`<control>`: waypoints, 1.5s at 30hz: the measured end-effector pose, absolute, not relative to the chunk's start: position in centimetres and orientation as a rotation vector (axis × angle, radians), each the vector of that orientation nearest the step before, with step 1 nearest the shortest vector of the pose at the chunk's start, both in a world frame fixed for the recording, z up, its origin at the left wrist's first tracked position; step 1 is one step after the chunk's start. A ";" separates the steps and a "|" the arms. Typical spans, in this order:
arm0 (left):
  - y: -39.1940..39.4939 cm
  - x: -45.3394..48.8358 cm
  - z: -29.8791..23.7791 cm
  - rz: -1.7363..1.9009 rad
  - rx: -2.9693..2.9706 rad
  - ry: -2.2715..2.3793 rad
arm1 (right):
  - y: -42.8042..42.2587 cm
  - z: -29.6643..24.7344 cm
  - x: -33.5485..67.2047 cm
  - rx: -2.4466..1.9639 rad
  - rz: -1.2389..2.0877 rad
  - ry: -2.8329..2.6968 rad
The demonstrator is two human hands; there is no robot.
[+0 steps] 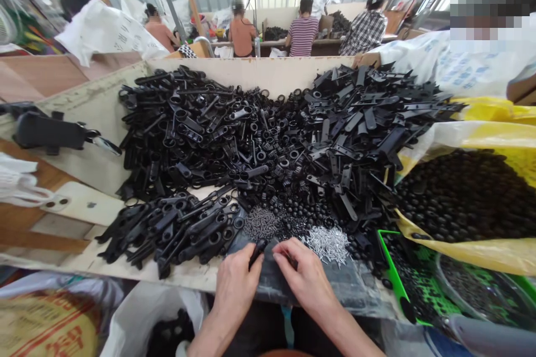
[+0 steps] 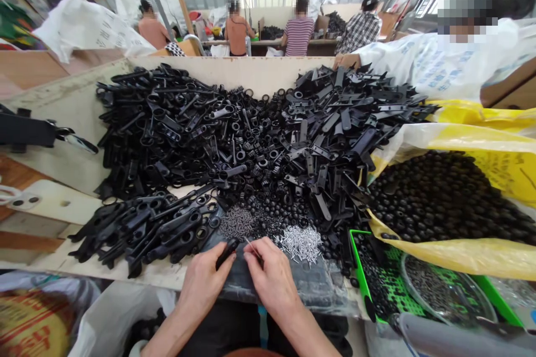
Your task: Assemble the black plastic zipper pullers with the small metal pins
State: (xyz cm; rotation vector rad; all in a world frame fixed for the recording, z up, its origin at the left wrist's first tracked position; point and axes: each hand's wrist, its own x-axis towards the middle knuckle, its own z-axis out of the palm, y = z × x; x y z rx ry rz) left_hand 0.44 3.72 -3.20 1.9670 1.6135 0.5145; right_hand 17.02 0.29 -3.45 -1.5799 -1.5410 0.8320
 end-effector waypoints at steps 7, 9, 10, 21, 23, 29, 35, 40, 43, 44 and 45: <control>4.1 -0.2 -2.4 0.580 1.859 1.586 | -0.8 -3.6 17.6 -1.572 0.844 -1.491; 3.5 -1.1 -2.1 0.665 1.700 1.598 | -0.6 -3.5 17.1 -1.559 0.835 -1.540; 3.1 -1.6 -2.0 0.722 1.581 1.601 | -0.5 -3.6 16.7 -1.553 0.816 -1.587; 0.2 -1.3 -1.7 0.942 0.660 1.446 | 1.0 -4.7 14.3 -1.646 0.537 -2.040; 0.2 -1.1 -1.4 0.921 0.600 1.379 | 0.8 -4.1 14.6 -1.596 0.648 -1.900; 0.1 0.0 -0.8 0.841 0.481 1.239 | 0.3 -1.9 15.5 -1.408 0.957 -1.440; -0.1 0.9 -0.6 0.835 0.493 1.192 | -0.3 -1.3 15.8 -1.363 0.947 -1.452; -0.3 1.2 -1.8 0.818 0.510 1.190 | -0.6 -1.2 16.2 -1.352 0.944 -1.454; -0.4 1.4 -1.8 0.813 0.529 1.178 | -0.8 -1.2 16.4 -1.352 0.937 -1.454; -0.4 1.5 -1.7 0.807 0.531 1.173 | -0.8 -1.3 16.4 -1.354 0.934 -1.457; -0.4 1.5 -1.5 0.803 0.528 1.169 | -0.8 -1.3 16.5 -1.352 0.928 -1.462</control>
